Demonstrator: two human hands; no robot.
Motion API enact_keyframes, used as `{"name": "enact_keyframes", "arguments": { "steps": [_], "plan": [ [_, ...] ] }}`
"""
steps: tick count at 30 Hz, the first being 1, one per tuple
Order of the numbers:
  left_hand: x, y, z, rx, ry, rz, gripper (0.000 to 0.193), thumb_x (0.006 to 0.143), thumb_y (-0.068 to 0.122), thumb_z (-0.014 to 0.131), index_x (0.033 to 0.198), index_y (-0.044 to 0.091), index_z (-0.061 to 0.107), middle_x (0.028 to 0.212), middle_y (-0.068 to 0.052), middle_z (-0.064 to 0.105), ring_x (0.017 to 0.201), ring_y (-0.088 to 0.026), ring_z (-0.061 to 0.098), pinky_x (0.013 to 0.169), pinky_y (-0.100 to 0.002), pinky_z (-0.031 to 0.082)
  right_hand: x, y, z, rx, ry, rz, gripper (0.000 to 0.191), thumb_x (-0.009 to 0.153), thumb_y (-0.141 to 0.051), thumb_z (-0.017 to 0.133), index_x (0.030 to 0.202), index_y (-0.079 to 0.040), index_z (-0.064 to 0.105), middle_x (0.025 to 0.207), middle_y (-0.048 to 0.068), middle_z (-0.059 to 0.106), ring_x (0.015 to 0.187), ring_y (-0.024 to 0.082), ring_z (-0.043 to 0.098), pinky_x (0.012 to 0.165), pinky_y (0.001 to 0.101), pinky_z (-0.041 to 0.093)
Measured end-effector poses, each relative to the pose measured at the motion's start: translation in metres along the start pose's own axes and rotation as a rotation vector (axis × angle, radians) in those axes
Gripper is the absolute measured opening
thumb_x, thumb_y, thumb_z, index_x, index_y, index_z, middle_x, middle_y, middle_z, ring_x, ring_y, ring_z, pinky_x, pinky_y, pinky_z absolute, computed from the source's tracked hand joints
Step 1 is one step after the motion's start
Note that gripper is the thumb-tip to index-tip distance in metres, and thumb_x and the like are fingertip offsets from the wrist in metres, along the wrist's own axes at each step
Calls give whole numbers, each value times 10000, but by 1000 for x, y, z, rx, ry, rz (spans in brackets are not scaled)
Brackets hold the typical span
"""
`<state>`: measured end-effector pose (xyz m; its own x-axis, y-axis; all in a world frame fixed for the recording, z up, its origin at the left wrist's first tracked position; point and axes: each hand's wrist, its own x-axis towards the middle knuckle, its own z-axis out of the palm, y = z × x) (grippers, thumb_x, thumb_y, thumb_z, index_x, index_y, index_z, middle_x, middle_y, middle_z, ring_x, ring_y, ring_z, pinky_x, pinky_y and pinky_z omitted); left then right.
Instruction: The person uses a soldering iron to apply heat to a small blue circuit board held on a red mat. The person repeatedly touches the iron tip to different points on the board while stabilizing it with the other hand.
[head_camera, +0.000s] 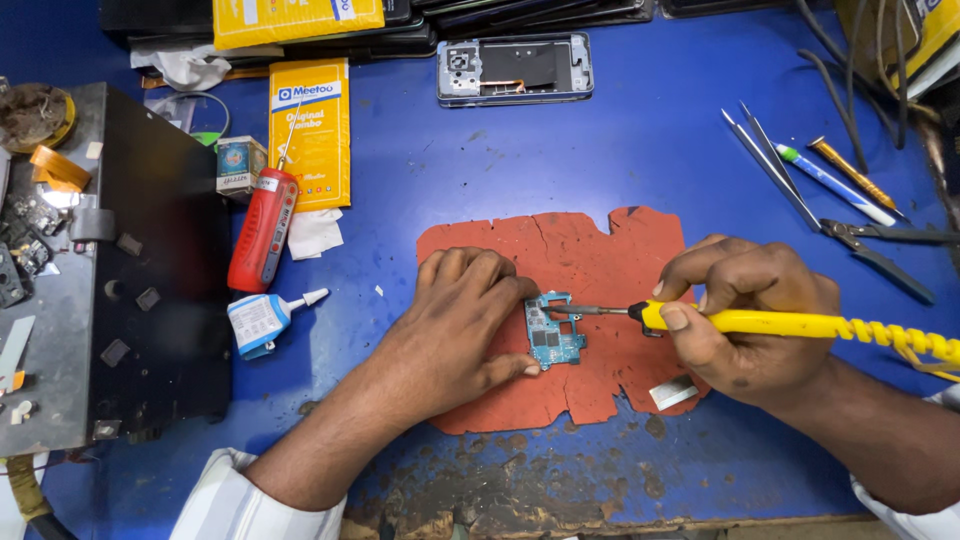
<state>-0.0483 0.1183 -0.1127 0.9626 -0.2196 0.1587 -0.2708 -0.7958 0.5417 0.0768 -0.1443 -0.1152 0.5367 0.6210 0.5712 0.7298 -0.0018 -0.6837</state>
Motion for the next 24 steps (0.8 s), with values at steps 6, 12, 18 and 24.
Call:
{"name": "enact_keyframes", "arguments": {
  "steps": [6,12,18,24],
  "plan": [
    [1,1,0,6,7,11,725,665,423,882,1244,68,630,1152,-113,533,1201,-331,480,1047,-508,338,1,-2,0,4,4,-16,281,956,-80,688,1000,-82,410,850,139,682,720,169,723,619,275,576],
    [1,1,1,10,5,4,726,663,430,881,1241,69,629,1153,-117,534,1201,-331,481,1046,-507,339,2,-1,-1,10,-1,-2,282,945,-84,687,993,-82,409,845,139,689,725,160,713,596,263,566],
    [2,0,1,10,6,8,724,665,437,880,1237,70,630,1156,-121,535,1198,-335,479,1043,-507,341,2,-2,-1,-6,-11,-12,287,948,-97,690,993,-83,407,845,129,688,744,157,721,618,267,575],
    [2,1,0,12,9,6,723,660,431,882,1232,68,629,1159,-124,536,1198,-334,483,1047,-508,340,2,-2,1,9,-17,-12,283,961,-98,694,997,-90,413,840,116,681,751,159,736,664,283,604]
  ]
}}
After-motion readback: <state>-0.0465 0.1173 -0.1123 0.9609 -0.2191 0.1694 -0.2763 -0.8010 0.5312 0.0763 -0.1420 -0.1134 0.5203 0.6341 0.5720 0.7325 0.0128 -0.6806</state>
